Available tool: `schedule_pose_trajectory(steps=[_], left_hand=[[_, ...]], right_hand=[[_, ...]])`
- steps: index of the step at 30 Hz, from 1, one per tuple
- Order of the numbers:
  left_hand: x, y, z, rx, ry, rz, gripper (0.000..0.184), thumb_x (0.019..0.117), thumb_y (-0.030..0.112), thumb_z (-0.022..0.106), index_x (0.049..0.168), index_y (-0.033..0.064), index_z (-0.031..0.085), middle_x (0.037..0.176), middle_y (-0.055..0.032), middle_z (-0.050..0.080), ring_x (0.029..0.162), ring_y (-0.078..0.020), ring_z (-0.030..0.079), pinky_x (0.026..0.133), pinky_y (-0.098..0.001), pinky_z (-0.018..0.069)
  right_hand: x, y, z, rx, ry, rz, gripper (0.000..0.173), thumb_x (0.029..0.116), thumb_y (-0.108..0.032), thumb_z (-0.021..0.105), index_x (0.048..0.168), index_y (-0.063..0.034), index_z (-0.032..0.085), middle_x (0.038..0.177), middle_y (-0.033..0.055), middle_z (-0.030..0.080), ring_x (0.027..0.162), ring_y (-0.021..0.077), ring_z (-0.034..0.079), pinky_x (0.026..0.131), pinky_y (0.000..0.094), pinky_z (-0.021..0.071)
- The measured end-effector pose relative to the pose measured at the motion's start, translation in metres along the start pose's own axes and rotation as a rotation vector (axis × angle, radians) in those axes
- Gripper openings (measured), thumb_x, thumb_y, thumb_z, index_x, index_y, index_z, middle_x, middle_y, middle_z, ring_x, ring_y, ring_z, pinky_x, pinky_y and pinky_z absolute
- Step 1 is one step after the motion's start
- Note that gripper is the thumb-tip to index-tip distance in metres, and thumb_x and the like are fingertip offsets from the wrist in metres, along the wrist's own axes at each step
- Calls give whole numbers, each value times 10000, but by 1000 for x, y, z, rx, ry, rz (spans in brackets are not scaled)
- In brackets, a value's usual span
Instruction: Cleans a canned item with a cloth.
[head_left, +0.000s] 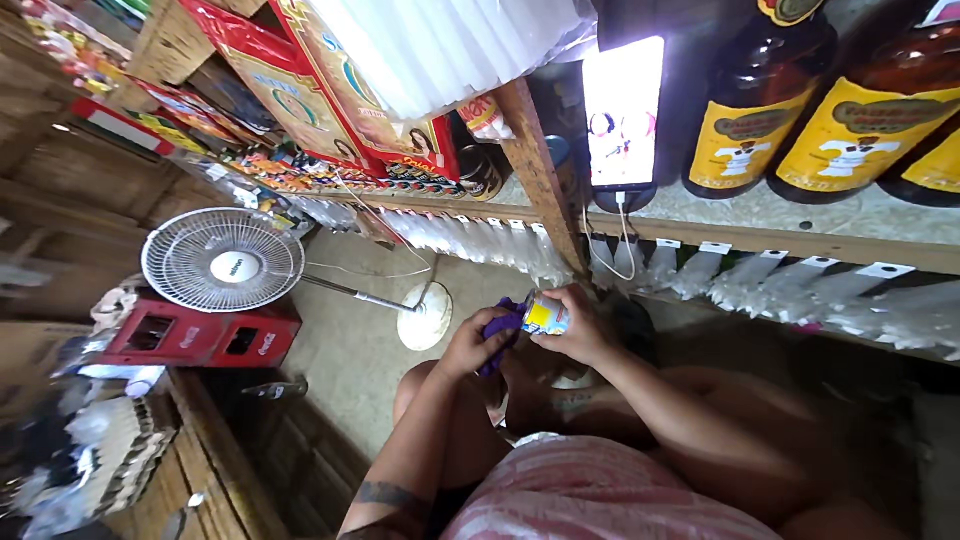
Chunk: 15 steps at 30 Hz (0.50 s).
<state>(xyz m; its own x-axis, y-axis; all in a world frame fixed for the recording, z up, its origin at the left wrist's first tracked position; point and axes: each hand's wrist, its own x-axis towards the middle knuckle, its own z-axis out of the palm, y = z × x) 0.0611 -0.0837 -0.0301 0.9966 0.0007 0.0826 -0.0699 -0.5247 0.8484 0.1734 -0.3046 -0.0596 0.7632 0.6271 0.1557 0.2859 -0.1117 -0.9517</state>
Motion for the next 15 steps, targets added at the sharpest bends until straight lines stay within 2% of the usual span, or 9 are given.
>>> schedule_pose_trajectory(steps=[7,10,15], left_hand=[[-1,0,3,-38,29,84,314,965,177,649,1188,-43,657,1183,-135,686,1088,-131,662,986,-342,540],[0,2,3,-53,59,103,305,966,159,642,1190,-47,648,1185,-136,682,1091,-134,659,985,-346,541],[0,5,6,42,112,29,341,964,172,640,1222,-52,638,1200,-169,673,1090,-165,665,977,-361,547]], right_hand=[[-3,2,6,-28,-121,-75,771,667,-263,898,1313,26,593,1261,243,594,1212,345,554,1057,431,459],[-6,0,9,1,-158,-83,770,668,-272,899,1309,22,590,1256,231,593,1199,329,561,1044,420,471],[-8,2,10,31,-158,-140,764,650,-262,904,1291,23,603,1230,229,600,1169,320,572,1020,407,486]])
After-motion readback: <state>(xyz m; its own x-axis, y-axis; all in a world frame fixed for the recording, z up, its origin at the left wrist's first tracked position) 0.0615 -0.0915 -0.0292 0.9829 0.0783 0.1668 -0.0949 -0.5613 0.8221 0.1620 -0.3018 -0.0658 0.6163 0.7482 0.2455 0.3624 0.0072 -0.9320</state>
